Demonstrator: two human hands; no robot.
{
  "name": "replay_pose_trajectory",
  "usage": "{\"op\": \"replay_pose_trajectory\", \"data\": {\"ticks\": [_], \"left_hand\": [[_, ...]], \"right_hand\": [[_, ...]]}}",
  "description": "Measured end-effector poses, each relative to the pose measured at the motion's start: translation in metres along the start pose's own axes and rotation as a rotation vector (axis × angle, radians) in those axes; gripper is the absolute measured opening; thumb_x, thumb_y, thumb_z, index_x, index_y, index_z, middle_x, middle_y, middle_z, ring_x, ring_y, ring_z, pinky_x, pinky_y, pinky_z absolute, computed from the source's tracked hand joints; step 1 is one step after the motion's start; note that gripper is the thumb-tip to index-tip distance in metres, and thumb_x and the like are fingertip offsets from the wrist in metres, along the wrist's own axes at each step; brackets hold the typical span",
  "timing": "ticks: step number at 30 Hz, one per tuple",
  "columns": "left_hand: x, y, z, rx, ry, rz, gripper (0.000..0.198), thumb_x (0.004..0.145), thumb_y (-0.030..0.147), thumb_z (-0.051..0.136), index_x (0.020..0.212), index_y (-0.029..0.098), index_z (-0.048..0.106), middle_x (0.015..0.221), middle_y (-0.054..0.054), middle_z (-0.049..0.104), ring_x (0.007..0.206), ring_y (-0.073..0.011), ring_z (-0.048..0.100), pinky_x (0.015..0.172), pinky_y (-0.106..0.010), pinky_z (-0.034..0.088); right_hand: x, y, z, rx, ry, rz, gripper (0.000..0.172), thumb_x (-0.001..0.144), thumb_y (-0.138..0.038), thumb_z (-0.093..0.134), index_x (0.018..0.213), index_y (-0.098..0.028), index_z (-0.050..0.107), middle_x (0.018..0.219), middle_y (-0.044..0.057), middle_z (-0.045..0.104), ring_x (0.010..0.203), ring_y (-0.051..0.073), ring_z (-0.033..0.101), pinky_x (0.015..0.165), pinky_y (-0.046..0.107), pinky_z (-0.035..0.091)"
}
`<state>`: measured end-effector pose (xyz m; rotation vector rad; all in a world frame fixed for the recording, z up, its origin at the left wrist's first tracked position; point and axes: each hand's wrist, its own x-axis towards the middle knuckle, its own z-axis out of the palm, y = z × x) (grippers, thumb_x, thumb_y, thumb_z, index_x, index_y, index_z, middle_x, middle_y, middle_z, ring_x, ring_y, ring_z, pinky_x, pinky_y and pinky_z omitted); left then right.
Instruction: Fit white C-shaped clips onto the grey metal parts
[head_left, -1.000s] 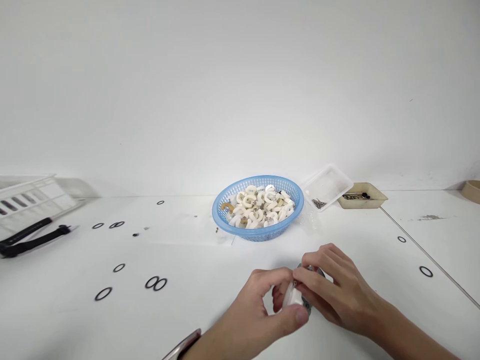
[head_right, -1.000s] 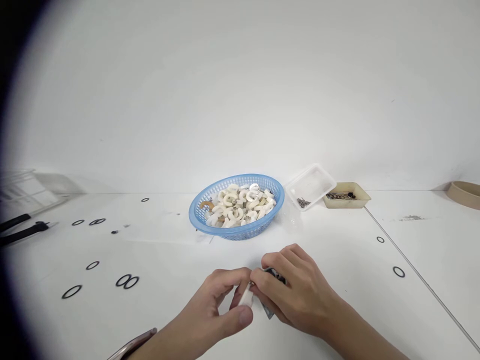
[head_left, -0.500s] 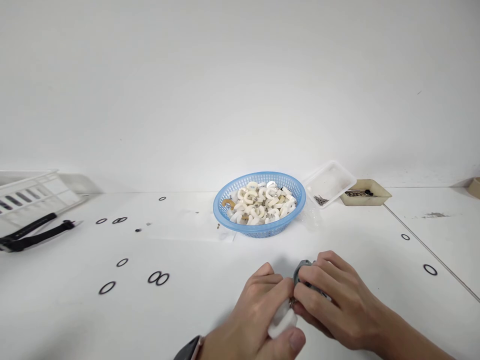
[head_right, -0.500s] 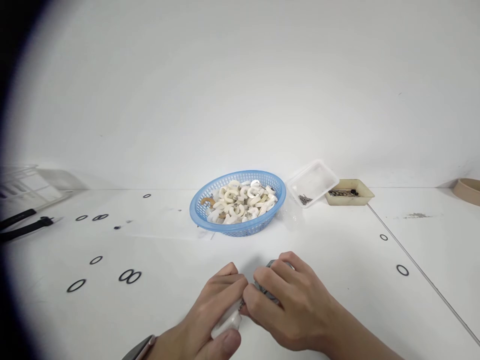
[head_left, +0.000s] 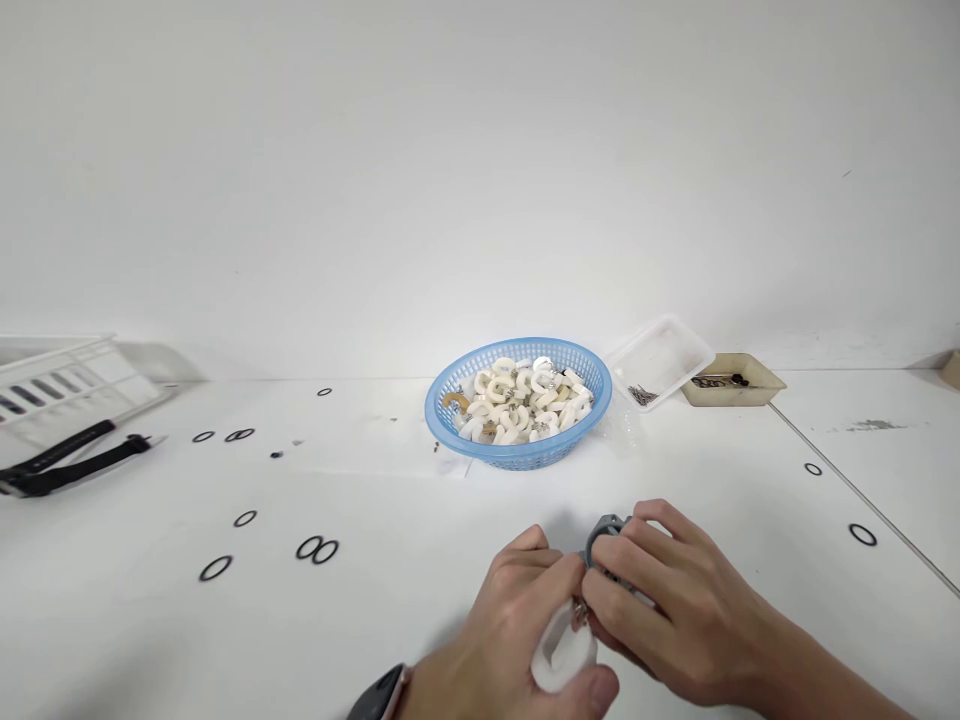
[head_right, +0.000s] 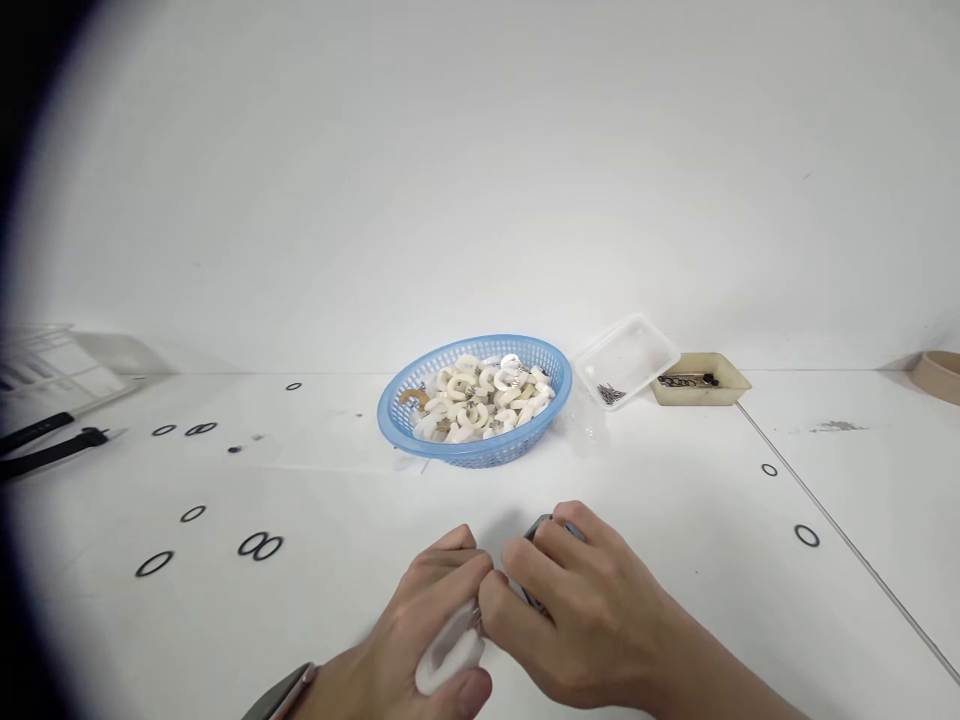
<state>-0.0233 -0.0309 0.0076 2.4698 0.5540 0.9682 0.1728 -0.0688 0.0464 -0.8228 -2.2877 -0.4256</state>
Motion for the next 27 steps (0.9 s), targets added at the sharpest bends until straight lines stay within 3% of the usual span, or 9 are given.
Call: {"op": "replay_pose_trajectory", "data": {"ticks": [5,12,17,22,27], "left_hand": [[-0.001,0.001,-0.001,0.038,0.022,0.054,0.052,0.108,0.062,0.017,0.083,0.023,0.041,0.070,0.003,0.049,0.060,-0.0163,0.050,0.071,-0.039,0.042],[-0.010,0.007,0.004,0.033,0.062,0.008,0.056,0.106,0.064,0.017,0.082,0.023,0.046,0.068,0.002,0.048,0.060,-0.0180,0.049,0.078,-0.044,0.048],[-0.011,0.008,0.007,0.023,0.083,-0.044,0.057,0.105,0.066,0.019,0.081,0.023,0.048,0.067,0.000,0.048,0.061,-0.0201,0.049,0.076,-0.045,0.049],[-0.010,0.008,0.007,0.013,0.083,-0.018,0.058,0.105,0.066,0.016,0.080,0.023,0.048,0.067,0.000,0.048,0.060,-0.0199,0.049,0.073,-0.043,0.047],[-0.009,0.008,0.006,0.004,0.044,-0.044,0.058,0.105,0.066,0.018,0.081,0.023,0.048,0.068,0.001,0.048,0.061,-0.0195,0.049,0.075,-0.043,0.047]], "right_hand": [[0.001,-0.004,0.003,0.028,0.079,-0.016,0.030,0.101,-0.005,0.039,0.086,-0.013,0.064,0.069,0.001,0.061,0.060,0.014,0.042,0.066,0.033,0.034],[0.001,-0.012,0.007,0.090,0.156,-0.006,0.029,0.096,0.000,0.040,0.082,-0.011,0.063,0.070,0.002,0.061,0.063,0.014,0.046,0.064,0.033,0.034],[-0.002,-0.017,0.010,0.096,0.165,0.029,0.027,0.094,-0.001,0.044,0.075,-0.014,0.059,0.065,0.001,0.054,0.059,0.014,0.040,0.059,0.032,0.034],[-0.008,-0.019,0.014,0.055,0.169,0.030,0.020,0.091,-0.002,0.047,0.082,-0.016,0.059,0.068,0.001,0.053,0.059,0.015,0.042,0.059,0.032,0.034],[-0.004,-0.012,0.010,0.091,0.143,-0.007,0.026,0.093,0.000,0.043,0.079,-0.014,0.060,0.066,0.002,0.055,0.058,0.014,0.040,0.057,0.032,0.032]]}}
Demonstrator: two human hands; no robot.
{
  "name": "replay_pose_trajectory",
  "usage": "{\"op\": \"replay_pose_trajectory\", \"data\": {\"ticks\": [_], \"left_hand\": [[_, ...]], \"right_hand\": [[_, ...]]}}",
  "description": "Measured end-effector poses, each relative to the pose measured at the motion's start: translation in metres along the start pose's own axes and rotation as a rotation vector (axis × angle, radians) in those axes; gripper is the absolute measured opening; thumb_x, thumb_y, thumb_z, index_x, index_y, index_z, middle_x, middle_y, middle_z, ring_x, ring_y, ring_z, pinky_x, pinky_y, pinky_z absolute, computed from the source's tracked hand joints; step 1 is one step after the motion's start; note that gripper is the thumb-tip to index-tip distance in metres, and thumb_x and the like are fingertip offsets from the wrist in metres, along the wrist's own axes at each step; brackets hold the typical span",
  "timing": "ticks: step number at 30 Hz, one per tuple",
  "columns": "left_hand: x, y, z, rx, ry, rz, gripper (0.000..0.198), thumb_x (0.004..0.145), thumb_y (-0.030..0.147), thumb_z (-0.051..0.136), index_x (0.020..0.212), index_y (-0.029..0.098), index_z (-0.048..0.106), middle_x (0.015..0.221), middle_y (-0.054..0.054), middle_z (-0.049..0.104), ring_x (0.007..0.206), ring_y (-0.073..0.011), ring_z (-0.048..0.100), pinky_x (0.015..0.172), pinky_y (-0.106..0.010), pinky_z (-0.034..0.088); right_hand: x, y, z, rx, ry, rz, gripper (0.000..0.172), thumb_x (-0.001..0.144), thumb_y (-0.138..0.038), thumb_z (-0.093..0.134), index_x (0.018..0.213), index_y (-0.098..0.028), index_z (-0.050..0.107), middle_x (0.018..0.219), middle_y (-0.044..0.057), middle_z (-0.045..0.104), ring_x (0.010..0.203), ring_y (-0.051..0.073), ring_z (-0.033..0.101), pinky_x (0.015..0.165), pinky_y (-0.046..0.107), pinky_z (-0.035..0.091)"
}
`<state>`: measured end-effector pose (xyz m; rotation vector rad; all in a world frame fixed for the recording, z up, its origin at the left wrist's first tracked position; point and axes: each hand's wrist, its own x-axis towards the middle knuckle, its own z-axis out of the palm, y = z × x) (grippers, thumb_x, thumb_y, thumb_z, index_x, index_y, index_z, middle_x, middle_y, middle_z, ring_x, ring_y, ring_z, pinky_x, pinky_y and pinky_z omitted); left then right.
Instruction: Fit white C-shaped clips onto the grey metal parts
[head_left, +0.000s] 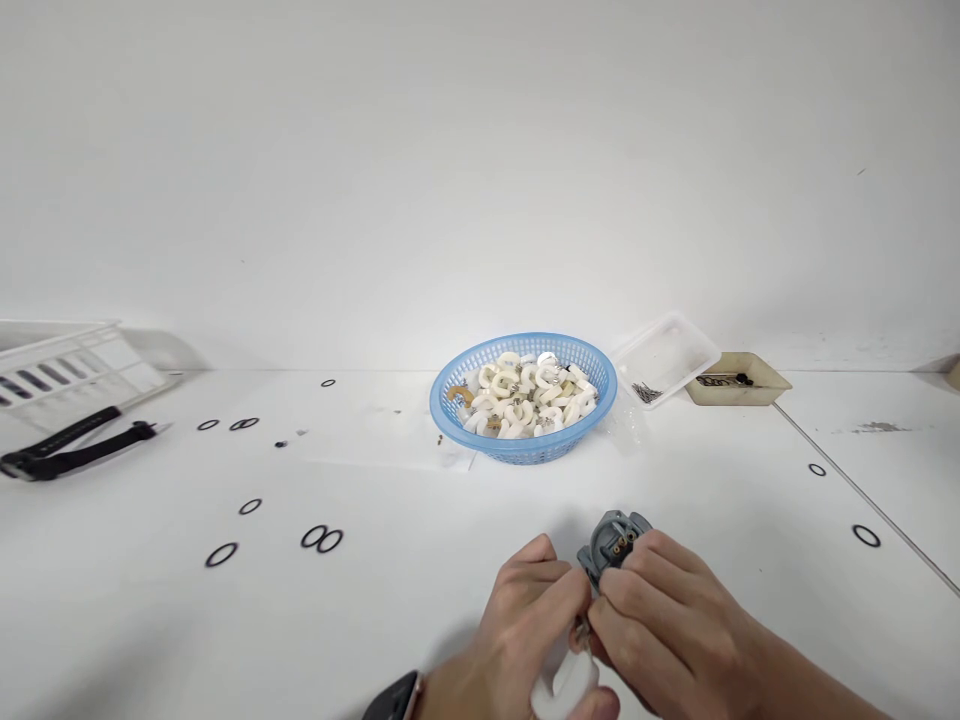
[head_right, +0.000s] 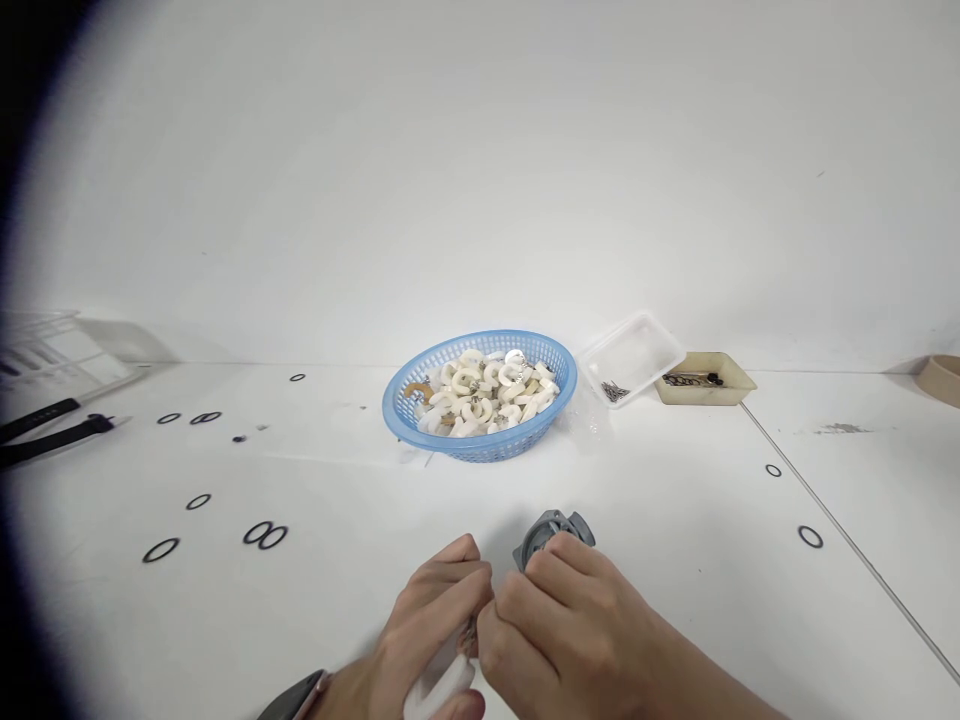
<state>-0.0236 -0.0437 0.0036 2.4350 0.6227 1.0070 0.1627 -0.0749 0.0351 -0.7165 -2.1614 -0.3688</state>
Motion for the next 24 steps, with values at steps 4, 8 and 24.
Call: {"op": "replay_pose_trajectory", "data": {"ticks": [4,8,24], "left_hand": [[0.004,0.001,-0.002,-0.015,0.014,-0.018,0.058,0.104,0.068,0.020,0.079,0.023,0.046,0.067,0.002,0.048,0.059,-0.0183,0.047,0.075,-0.042,0.047],[0.015,0.004,-0.006,-0.025,0.047,0.020,0.057,0.105,0.067,0.020,0.076,0.023,0.043,0.064,0.003,0.047,0.055,-0.0158,0.047,0.067,-0.037,0.045],[0.049,-0.001,0.009,0.120,0.000,-0.257,0.026,0.080,0.035,0.081,0.093,0.024,0.062,0.065,0.008,0.050,0.061,-0.0149,0.052,0.056,-0.023,0.042]], "right_hand": [[0.007,0.005,-0.005,-0.044,0.007,-0.048,0.028,0.095,-0.002,0.043,0.078,-0.013,0.063,0.065,0.002,0.059,0.057,0.015,0.042,0.055,0.033,0.029],[0.008,0.012,-0.009,-0.118,0.012,-0.069,0.020,0.095,-0.007,0.046,0.087,-0.014,0.064,0.066,0.002,0.061,0.057,0.015,0.044,0.054,0.033,0.030],[-0.014,0.073,-0.017,0.308,-0.227,0.718,0.036,0.109,-0.033,0.037,0.081,-0.021,0.057,0.068,-0.004,0.056,0.061,0.013,0.050,0.060,0.026,0.039]]}}
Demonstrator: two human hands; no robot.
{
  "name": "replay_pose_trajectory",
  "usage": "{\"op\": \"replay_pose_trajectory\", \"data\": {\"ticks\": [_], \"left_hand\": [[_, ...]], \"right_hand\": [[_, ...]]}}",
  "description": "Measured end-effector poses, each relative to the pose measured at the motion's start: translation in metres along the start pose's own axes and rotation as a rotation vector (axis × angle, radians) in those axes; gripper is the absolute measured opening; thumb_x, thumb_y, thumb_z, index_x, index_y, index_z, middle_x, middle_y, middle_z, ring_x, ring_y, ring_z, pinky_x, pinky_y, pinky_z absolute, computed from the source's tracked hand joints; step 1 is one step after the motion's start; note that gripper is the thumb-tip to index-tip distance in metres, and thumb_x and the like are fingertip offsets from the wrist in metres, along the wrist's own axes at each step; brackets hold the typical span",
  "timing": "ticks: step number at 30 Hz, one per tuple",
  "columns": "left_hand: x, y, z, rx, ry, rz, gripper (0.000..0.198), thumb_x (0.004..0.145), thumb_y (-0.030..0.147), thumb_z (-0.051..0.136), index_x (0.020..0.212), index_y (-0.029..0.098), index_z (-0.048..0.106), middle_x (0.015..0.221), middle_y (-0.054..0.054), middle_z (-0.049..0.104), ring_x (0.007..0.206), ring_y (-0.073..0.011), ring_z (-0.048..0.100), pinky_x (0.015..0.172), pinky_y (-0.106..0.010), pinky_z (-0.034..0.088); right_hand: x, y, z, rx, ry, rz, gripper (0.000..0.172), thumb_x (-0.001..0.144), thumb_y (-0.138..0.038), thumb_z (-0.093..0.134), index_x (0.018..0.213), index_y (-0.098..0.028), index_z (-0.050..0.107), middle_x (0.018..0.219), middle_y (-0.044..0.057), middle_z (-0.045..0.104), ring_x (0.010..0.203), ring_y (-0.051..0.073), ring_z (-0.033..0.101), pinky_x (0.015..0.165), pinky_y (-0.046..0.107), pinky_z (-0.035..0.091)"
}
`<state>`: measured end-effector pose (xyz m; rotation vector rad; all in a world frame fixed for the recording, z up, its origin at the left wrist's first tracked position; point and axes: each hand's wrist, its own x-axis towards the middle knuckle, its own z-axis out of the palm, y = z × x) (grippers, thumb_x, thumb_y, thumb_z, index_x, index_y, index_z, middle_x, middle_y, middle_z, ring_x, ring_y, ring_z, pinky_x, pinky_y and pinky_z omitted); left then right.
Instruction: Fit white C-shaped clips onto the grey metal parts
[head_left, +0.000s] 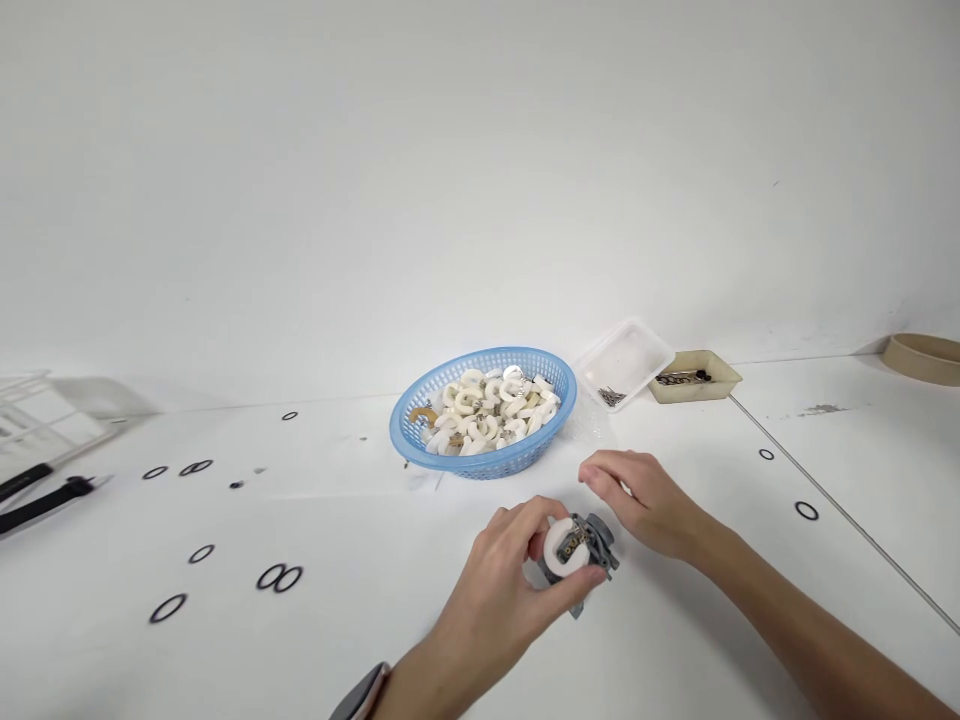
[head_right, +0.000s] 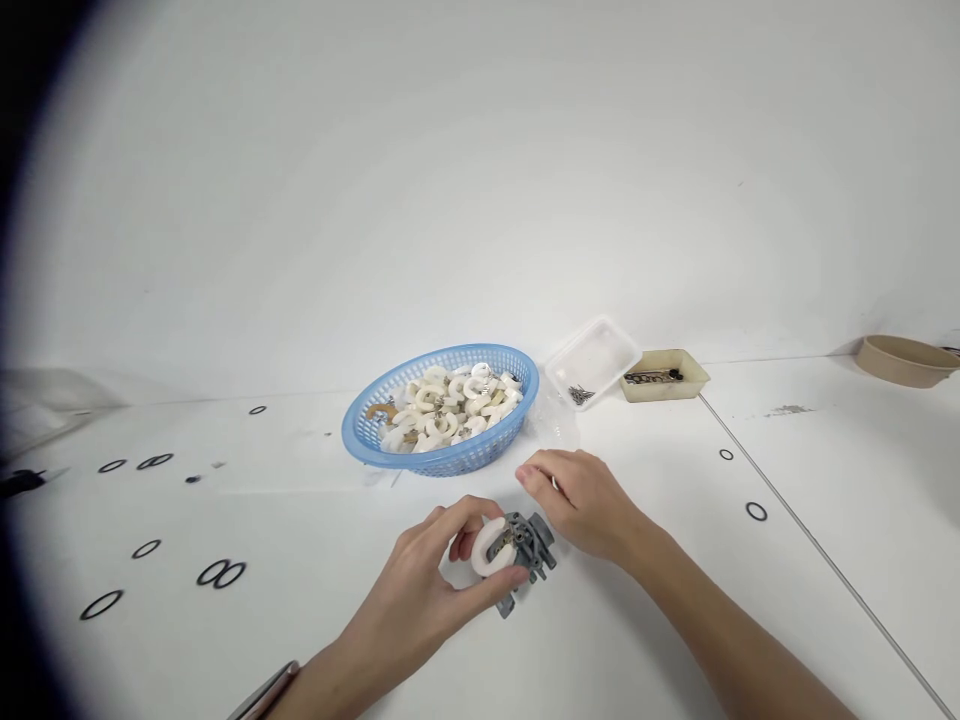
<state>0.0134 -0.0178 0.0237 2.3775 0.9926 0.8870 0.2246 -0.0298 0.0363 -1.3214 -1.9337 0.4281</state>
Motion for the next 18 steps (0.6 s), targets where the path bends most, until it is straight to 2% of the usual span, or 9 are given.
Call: {"op": "replay_pose_trajectory", "data": {"ticks": [2,5,9,14,18], "left_hand": [[0.0024,0.0007,0.0028,0.009,-0.033,-0.034,0.026,0.078,0.034,0.082,0.093,0.024,0.064,0.066,0.008,0.048,0.061,-0.0148,0.052,0.056,-0.023,0.041],[0.0044,0.0013,0.0049,0.007,-0.057,-0.066,0.022,0.079,0.035,0.079,0.090,0.023,0.065,0.067,0.007,0.048,0.060,-0.0142,0.051,0.056,-0.023,0.040],[0.0039,0.0028,0.0041,-0.013,-0.059,-0.074,0.019,0.082,0.038,0.074,0.091,0.023,0.067,0.066,0.007,0.047,0.059,-0.0141,0.049,0.055,-0.024,0.040],[0.0015,-0.0005,0.0026,-0.006,-0.011,0.042,0.013,0.089,0.035,0.066,0.092,0.023,0.069,0.065,0.006,0.047,0.057,-0.0138,0.051,0.055,-0.025,0.043],[-0.0015,-0.0057,0.0070,0.050,0.081,0.178,0.017,0.098,0.037,0.062,0.102,0.022,0.070,0.069,0.004,0.054,0.061,-0.0151,0.055,0.060,-0.027,0.046]], "right_hand": [[-0.0009,-0.0015,0.0022,0.085,-0.104,0.072,0.044,0.111,-0.040,0.033,0.079,-0.021,0.057,0.064,-0.005,0.049,0.059,0.013,0.046,0.054,0.024,0.036],[-0.0021,-0.0020,0.0043,0.238,-0.216,0.204,0.050,0.111,-0.046,0.032,0.076,-0.021,0.057,0.061,-0.005,0.042,0.059,0.013,0.040,0.055,0.025,0.033],[-0.0029,0.0004,0.0050,0.310,-0.262,0.284,0.051,0.108,-0.050,0.037,0.070,-0.020,0.052,0.062,-0.005,0.041,0.060,0.013,0.037,0.057,0.027,0.030],[-0.0031,0.0022,0.0032,0.324,-0.284,0.304,0.054,0.107,-0.053,0.039,0.063,-0.021,0.034,0.060,-0.005,0.033,0.057,0.012,0.029,0.052,0.029,0.025],[-0.0034,0.0022,0.0013,0.325,-0.297,0.323,0.056,0.106,-0.055,0.040,0.064,-0.022,0.027,0.059,-0.006,0.028,0.056,0.011,0.026,0.051,0.029,0.022]]}}
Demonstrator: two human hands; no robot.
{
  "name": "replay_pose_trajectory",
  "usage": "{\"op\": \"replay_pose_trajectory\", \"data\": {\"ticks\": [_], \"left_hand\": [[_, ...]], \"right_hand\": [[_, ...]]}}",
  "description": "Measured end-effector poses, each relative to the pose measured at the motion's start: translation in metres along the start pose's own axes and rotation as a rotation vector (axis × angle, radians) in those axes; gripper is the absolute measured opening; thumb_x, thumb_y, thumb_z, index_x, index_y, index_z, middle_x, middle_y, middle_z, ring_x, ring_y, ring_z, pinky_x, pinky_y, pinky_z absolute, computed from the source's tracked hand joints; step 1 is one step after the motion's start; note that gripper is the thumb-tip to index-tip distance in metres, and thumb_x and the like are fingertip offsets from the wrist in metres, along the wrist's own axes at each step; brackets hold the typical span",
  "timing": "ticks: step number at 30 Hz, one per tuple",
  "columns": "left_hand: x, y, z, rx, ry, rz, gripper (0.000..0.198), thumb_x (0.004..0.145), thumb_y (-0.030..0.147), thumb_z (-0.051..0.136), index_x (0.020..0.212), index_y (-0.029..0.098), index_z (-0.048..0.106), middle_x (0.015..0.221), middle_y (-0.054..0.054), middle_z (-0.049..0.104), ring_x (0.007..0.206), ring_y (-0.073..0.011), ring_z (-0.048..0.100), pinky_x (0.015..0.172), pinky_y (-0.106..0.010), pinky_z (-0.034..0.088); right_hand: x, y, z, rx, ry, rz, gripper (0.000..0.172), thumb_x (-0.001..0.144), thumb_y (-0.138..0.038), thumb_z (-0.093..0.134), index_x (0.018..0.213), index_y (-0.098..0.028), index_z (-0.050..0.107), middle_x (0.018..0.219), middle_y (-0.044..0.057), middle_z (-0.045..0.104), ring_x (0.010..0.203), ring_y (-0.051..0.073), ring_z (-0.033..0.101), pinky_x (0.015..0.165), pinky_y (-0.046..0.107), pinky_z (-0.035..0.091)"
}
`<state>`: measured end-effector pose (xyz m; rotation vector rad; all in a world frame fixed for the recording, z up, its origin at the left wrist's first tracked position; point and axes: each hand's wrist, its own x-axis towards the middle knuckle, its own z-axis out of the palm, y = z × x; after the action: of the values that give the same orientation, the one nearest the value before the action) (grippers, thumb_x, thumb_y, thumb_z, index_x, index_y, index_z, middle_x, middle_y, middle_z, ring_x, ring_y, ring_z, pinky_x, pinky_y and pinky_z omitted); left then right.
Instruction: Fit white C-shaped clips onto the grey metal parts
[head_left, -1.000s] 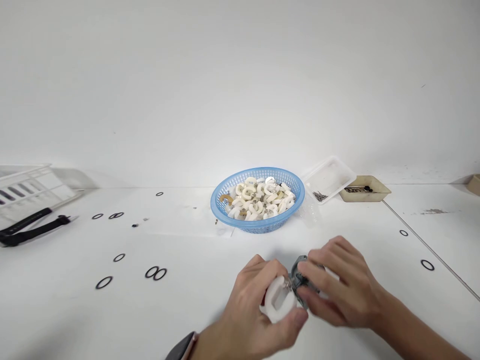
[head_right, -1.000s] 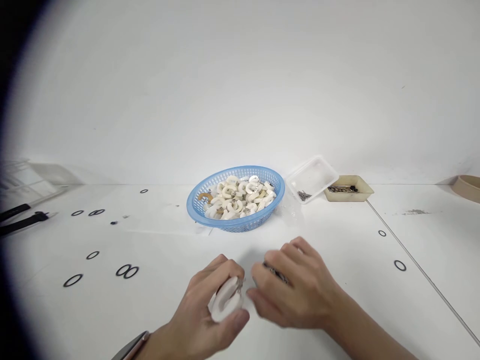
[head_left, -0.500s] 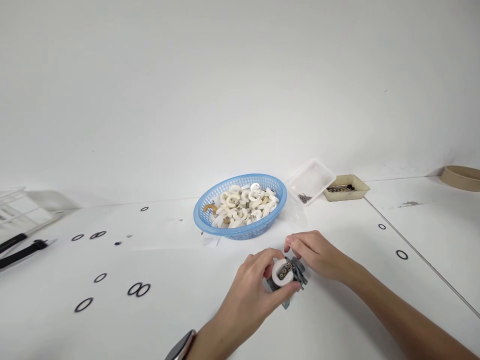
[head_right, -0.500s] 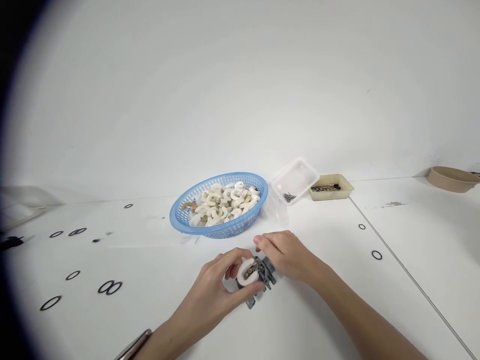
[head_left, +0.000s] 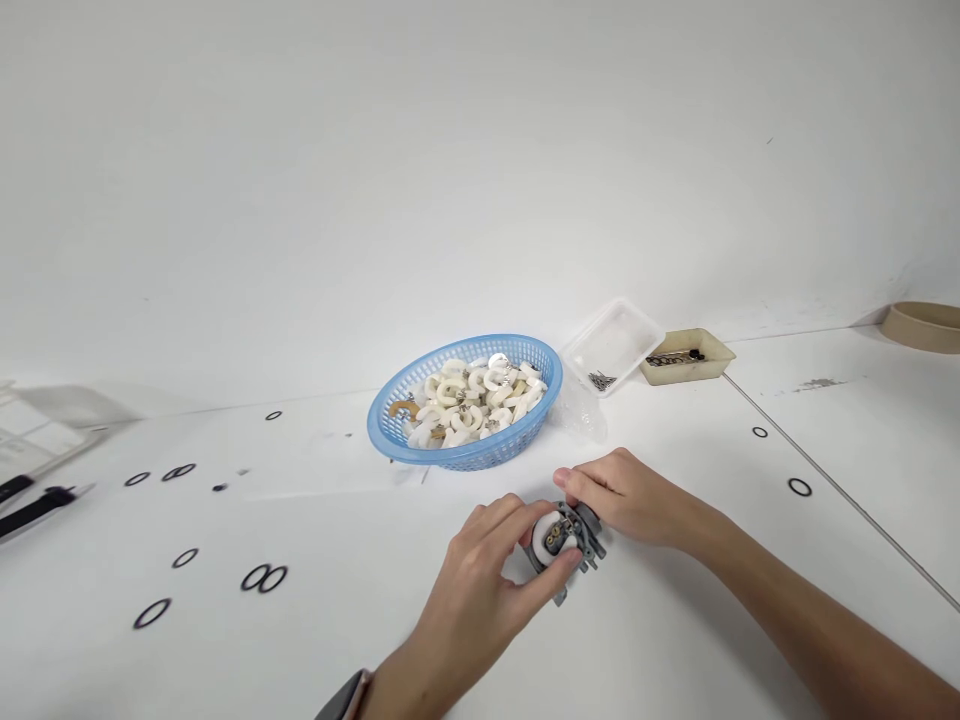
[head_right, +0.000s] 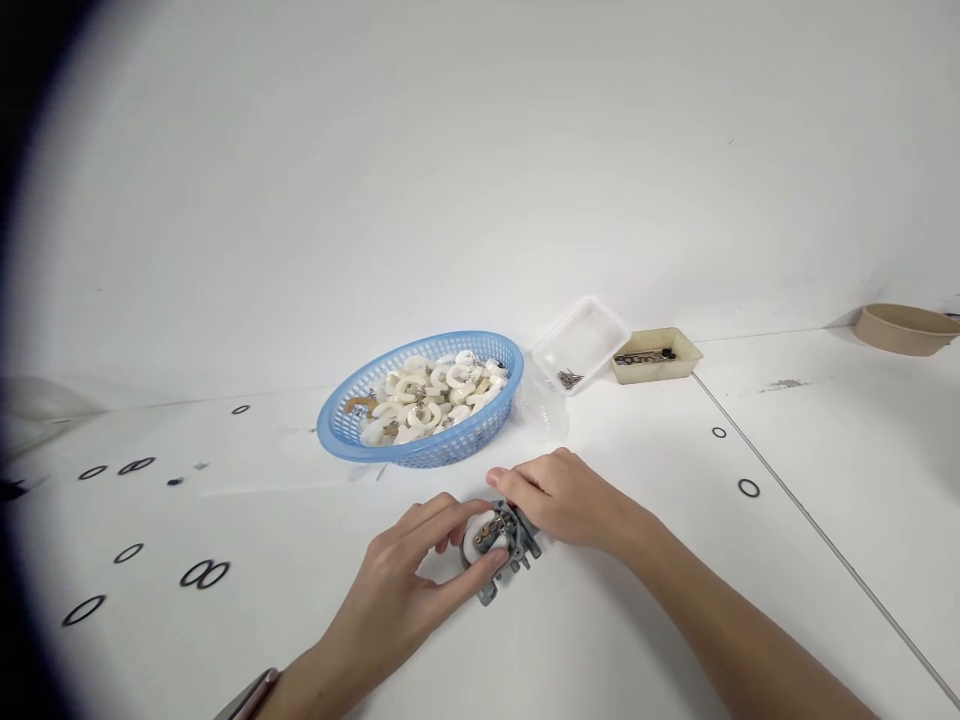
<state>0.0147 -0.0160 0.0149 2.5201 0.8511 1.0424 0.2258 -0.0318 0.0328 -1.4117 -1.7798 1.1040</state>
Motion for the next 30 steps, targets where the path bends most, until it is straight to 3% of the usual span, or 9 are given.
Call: {"op": "replay_pose_trajectory", "data": {"ticks": [6,13,21,27,30], "left_hand": [[-0.005,-0.004,0.004,0.032,-0.011,0.079,0.019,0.104,0.036,0.057,0.110,0.021,0.067,0.082,0.000,0.060,0.070,-0.0169,0.058,0.067,-0.030,0.048],[-0.009,-0.006,0.004,0.021,-0.046,0.055,0.021,0.107,0.038,0.054,0.119,0.023,0.063,0.099,-0.005,0.064,0.084,-0.0196,0.061,0.073,-0.032,0.051],[-0.005,-0.005,0.006,0.113,0.003,0.165,0.024,0.109,0.040,0.050,0.116,0.020,0.063,0.100,-0.006,0.065,0.084,-0.0198,0.064,0.074,-0.035,0.047],[-0.005,-0.003,0.005,0.107,0.022,0.168,0.019,0.107,0.035,0.053,0.115,0.021,0.063,0.100,-0.005,0.065,0.083,-0.0196,0.064,0.076,-0.034,0.046],[-0.006,-0.005,0.004,0.087,0.015,0.148,0.018,0.107,0.036,0.054,0.114,0.022,0.064,0.100,-0.005,0.064,0.083,-0.0196,0.063,0.076,-0.034,0.046]], "right_hand": [[0.000,0.001,-0.001,-0.019,-0.011,-0.001,0.055,0.106,-0.052,0.042,0.064,-0.021,0.025,0.059,-0.006,0.026,0.056,0.011,0.024,0.050,0.029,0.020],[0.000,-0.001,-0.002,-0.038,-0.022,-0.014,0.051,0.106,-0.047,0.043,0.066,-0.022,0.023,0.061,-0.006,0.023,0.056,0.011,0.022,0.049,0.029,0.018],[0.002,0.000,-0.003,-0.083,-0.016,0.001,0.051,0.105,-0.048,0.043,0.065,-0.022,0.025,0.059,-0.006,0.026,0.056,0.011,0.025,0.050,0.028,0.020],[0.002,0.000,-0.006,-0.095,-0.044,-0.022,0.052,0.103,-0.045,0.047,0.063,-0.021,0.025,0.058,-0.007,0.025,0.055,0.011,0.024,0.049,0.028,0.020],[0.001,0.000,-0.012,-0.096,-0.092,-0.014,0.046,0.098,-0.039,0.056,0.060,-0.021,0.037,0.056,-0.007,0.032,0.054,0.010,0.027,0.049,0.028,0.022]]}}
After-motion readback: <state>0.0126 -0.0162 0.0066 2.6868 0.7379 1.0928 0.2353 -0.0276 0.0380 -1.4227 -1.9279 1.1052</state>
